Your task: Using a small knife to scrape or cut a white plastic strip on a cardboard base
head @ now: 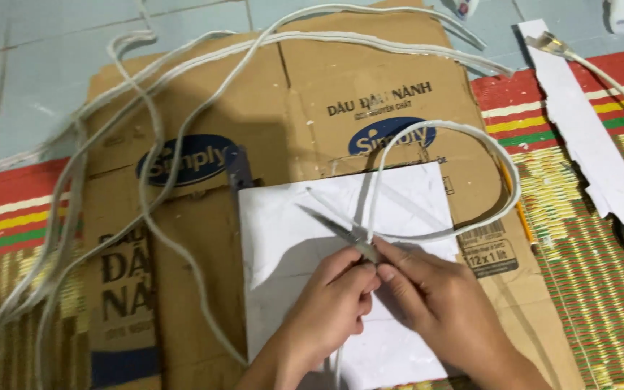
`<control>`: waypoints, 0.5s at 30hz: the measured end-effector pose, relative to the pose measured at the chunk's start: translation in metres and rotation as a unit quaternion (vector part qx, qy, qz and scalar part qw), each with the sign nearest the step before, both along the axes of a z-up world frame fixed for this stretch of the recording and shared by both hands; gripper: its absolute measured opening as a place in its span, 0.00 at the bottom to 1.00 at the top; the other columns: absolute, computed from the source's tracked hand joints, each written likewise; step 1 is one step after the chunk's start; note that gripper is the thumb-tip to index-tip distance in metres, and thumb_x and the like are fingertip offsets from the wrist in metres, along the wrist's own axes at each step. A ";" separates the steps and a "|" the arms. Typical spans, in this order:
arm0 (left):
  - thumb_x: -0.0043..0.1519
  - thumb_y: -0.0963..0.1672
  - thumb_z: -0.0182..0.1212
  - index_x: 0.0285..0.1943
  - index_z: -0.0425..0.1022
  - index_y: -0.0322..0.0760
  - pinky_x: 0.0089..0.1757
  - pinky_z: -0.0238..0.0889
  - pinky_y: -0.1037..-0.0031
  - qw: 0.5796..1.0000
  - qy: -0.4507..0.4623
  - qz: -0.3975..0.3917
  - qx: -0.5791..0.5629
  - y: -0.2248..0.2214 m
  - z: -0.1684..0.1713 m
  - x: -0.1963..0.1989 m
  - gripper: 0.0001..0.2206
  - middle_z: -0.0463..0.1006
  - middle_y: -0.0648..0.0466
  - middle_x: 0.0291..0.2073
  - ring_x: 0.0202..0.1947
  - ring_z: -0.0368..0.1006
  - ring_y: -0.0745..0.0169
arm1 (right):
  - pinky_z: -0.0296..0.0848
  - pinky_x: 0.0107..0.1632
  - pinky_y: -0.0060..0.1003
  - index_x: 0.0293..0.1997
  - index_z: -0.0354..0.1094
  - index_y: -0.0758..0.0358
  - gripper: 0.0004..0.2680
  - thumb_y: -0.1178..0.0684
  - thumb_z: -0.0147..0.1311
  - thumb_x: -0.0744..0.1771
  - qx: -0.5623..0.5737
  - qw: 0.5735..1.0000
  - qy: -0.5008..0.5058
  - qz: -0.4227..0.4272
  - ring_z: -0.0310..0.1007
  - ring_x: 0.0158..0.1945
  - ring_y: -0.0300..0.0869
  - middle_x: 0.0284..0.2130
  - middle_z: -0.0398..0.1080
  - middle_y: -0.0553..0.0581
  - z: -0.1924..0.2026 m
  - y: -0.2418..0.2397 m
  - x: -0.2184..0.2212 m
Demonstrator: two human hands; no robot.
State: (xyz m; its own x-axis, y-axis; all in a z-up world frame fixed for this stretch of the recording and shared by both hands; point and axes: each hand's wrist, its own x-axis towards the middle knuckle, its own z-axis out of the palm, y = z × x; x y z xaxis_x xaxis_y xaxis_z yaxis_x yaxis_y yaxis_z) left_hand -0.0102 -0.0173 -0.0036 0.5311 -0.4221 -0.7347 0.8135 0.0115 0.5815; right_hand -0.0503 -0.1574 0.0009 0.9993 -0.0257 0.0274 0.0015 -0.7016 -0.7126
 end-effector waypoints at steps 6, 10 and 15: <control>0.64 0.45 0.41 0.43 0.67 0.39 0.19 0.42 0.82 0.998 -0.038 -0.043 0.030 0.001 0.020 -0.002 0.09 0.62 0.57 0.21 0.17 0.52 0.73 | 0.64 0.19 0.30 0.45 0.72 0.56 0.12 0.54 0.52 0.60 -0.011 0.998 0.033 -0.043 0.67 0.12 0.37 0.18 0.76 0.52 0.005 0.005 -0.001; 0.61 0.45 0.40 0.53 0.64 0.39 0.20 0.45 0.79 0.990 -0.105 -0.040 0.087 0.001 0.018 -0.005 0.14 0.64 0.55 0.21 0.17 0.54 0.71 | 0.61 0.17 0.29 0.45 0.72 0.56 0.12 0.55 0.52 0.60 -0.012 0.997 0.049 -0.055 0.62 0.10 0.36 0.15 0.76 0.53 0.009 0.003 -0.002; 0.63 0.44 0.41 0.38 0.68 0.34 0.19 0.47 0.78 0.990 -0.110 -0.034 0.076 -0.001 0.007 -0.009 0.10 0.66 0.53 0.21 0.17 0.56 0.69 | 0.68 0.22 0.30 0.45 0.71 0.59 0.11 0.55 0.51 0.60 -0.021 1.000 -0.004 0.003 0.72 0.18 0.39 0.27 0.77 0.50 0.007 0.005 -0.005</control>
